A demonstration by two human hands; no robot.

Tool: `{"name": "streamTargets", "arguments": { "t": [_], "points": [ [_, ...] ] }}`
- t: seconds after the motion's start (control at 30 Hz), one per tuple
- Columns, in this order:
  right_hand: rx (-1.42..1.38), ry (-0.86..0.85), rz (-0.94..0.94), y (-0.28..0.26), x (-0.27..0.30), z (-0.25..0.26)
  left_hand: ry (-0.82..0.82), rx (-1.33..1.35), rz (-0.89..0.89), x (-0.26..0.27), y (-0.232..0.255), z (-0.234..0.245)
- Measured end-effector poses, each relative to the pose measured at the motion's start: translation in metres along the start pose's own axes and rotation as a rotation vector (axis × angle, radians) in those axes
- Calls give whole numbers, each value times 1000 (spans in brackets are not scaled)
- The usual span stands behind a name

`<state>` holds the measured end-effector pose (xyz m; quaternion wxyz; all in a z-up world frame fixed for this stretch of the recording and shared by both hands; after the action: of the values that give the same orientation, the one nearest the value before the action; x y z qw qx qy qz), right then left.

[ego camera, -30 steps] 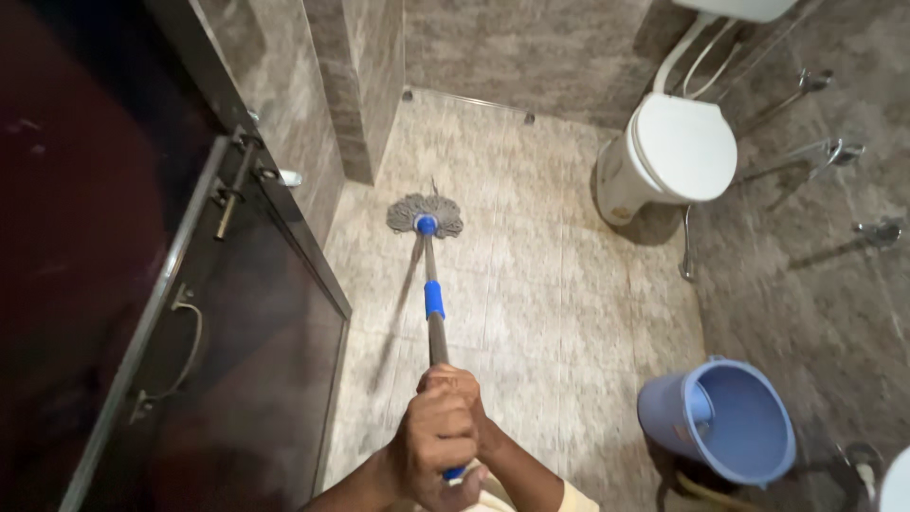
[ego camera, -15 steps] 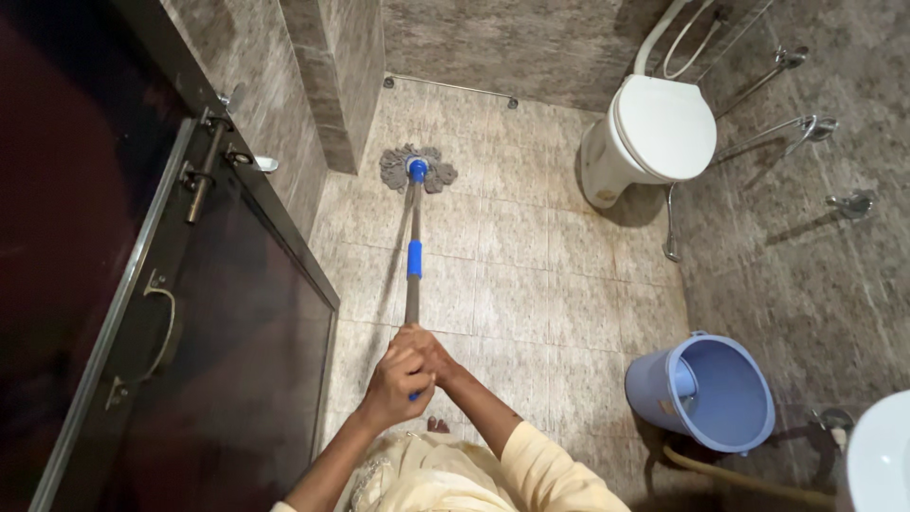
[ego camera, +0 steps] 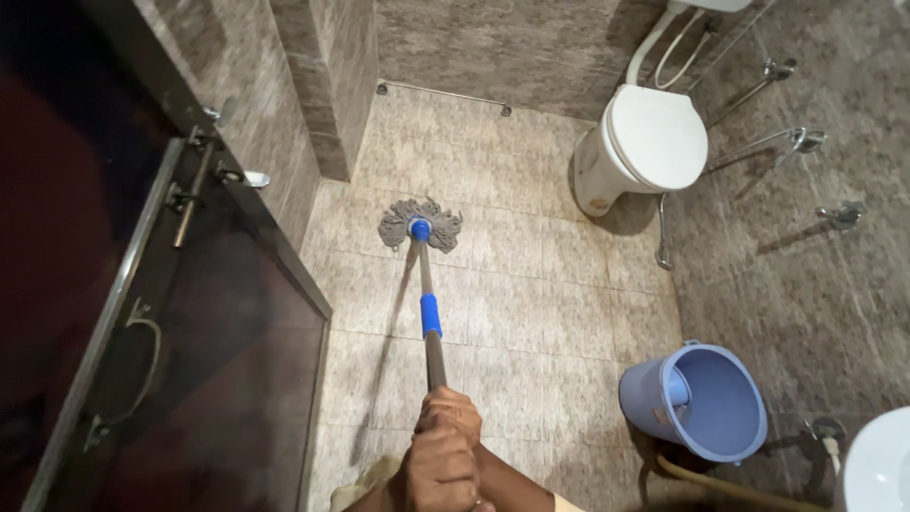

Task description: The person mops the floor of a bathroom using a microfiber mop, moving it around the toilet and sink area.

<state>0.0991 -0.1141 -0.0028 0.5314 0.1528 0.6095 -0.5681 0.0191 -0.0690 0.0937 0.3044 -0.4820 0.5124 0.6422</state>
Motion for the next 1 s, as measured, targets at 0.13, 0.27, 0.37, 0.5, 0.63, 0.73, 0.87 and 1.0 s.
{"name": "streamTargets", "arguments": {
  "t": [0.13,0.27,0.37,0.5,0.63,0.73,0.87,1.0],
  "points": [
    [49,-126,-53,40,15,1,-155,-69,63,33,-32,10],
    [34,-313,-111,86,33,4,-230,-257,318,66,-73,6],
    [-58,-474,-108,105,42,6,-275,-306,399,72,-79,4],
    [71,-518,-183,92,39,0,-178,-265,514,54,-54,4],
    [75,-405,-225,40,22,24,-21,-86,339,24,-27,-12],
    [90,-209,-116,24,3,41,-90,55,94,14,-41,-27],
    [73,-132,-37,59,3,53,-114,-5,69,32,-75,-45],
    [125,-322,-181,152,24,54,-223,-222,337,68,-146,-39]
  ]
}}
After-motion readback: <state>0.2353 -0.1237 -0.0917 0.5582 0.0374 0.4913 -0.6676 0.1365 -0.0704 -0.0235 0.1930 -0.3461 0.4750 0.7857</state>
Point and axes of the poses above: each hand's wrist, its own x-axis away from the middle knuckle, its own z-axis out of the back of the hand, y = z × x, the point moved 4 cm from there along -x, towards the middle knuckle, and after that the axes turned 4 degrees about x, right-handed, at the moved point
